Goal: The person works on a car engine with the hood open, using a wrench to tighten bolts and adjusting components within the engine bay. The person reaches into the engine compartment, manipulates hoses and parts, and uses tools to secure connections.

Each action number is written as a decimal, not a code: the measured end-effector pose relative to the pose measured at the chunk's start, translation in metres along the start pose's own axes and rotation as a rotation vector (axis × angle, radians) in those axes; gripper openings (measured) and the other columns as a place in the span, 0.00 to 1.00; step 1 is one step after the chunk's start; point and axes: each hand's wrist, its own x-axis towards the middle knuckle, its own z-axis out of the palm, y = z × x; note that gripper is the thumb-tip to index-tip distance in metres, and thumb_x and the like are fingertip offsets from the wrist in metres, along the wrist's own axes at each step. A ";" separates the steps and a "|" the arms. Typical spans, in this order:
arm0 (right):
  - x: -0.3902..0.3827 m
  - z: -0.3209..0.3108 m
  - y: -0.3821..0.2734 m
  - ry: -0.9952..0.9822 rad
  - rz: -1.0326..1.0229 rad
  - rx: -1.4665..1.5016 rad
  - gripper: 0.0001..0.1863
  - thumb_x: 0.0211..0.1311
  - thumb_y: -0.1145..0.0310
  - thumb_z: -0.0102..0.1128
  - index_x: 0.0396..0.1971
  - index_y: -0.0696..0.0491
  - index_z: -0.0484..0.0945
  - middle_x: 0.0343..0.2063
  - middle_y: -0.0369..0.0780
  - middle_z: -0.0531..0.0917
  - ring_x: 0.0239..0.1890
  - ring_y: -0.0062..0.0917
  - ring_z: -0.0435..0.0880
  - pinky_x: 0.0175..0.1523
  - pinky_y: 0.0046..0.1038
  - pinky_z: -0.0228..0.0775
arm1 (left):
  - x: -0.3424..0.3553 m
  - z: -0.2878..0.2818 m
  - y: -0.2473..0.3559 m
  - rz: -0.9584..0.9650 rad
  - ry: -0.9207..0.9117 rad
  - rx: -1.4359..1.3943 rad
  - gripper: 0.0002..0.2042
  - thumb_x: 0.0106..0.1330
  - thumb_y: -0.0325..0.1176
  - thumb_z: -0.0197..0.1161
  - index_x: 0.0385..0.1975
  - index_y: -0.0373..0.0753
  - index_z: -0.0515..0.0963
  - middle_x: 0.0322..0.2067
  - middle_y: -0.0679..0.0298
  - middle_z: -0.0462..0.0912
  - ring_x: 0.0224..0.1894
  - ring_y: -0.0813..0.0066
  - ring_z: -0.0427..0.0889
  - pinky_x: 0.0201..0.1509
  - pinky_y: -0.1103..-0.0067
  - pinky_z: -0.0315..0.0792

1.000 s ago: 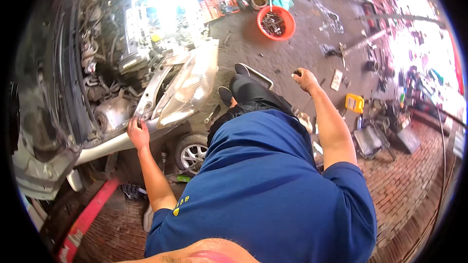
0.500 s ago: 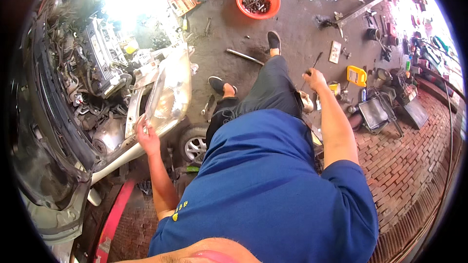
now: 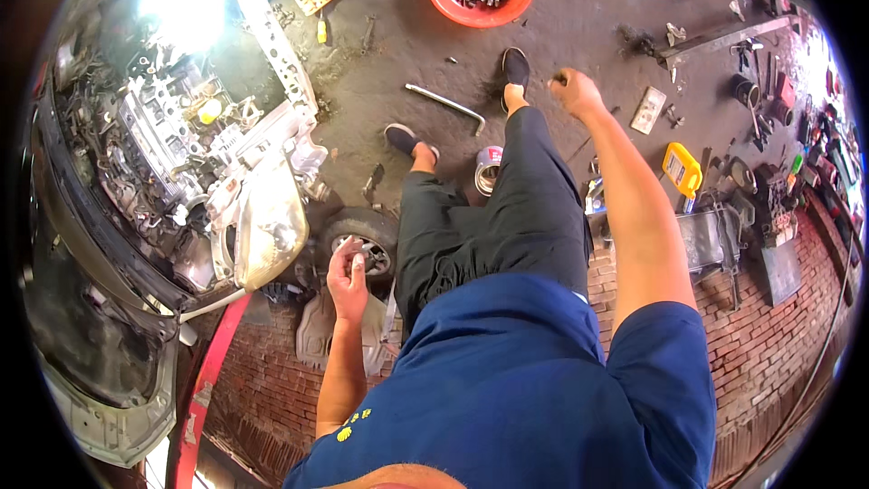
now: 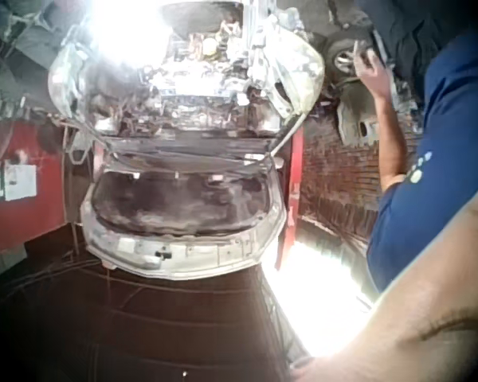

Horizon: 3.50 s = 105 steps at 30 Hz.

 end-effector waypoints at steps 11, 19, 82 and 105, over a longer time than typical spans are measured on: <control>0.116 0.005 0.000 -0.053 0.069 -0.098 0.23 0.64 0.51 0.66 0.51 0.52 0.86 0.45 0.50 0.90 0.51 0.45 0.89 0.58 0.43 0.78 | 0.063 0.075 0.014 -0.099 -0.116 -0.099 0.18 0.77 0.26 0.57 0.64 0.28 0.75 0.53 0.56 0.83 0.53 0.71 0.83 0.61 0.73 0.77; 0.204 0.167 -0.058 -0.285 -0.070 -0.054 0.22 0.62 0.58 0.64 0.54 0.49 0.85 0.51 0.49 0.88 0.57 0.44 0.85 0.63 0.42 0.76 | 0.272 0.220 0.008 -0.070 -0.090 -0.595 0.18 0.78 0.23 0.57 0.66 0.30 0.72 0.53 0.57 0.84 0.54 0.73 0.82 0.61 0.76 0.77; 0.766 0.111 -0.235 0.298 -0.291 -1.097 0.22 0.76 0.63 0.44 0.58 0.47 0.85 0.60 0.50 0.84 0.63 0.44 0.84 0.67 0.45 0.76 | 0.459 0.258 0.002 -0.299 -0.140 -1.262 0.27 0.75 0.33 0.62 0.70 0.27 0.67 0.57 0.47 0.81 0.57 0.62 0.82 0.67 0.65 0.73; 0.021 -0.010 -0.501 -0.618 -0.793 1.121 0.17 0.63 0.85 0.68 0.50 0.54 0.79 0.49 0.41 0.83 0.46 0.24 0.84 0.52 0.29 0.77 | 0.245 0.031 0.148 0.201 0.104 -1.267 0.13 0.77 0.24 0.59 0.58 0.30 0.78 0.47 0.66 0.84 0.48 0.83 0.80 0.54 0.83 0.73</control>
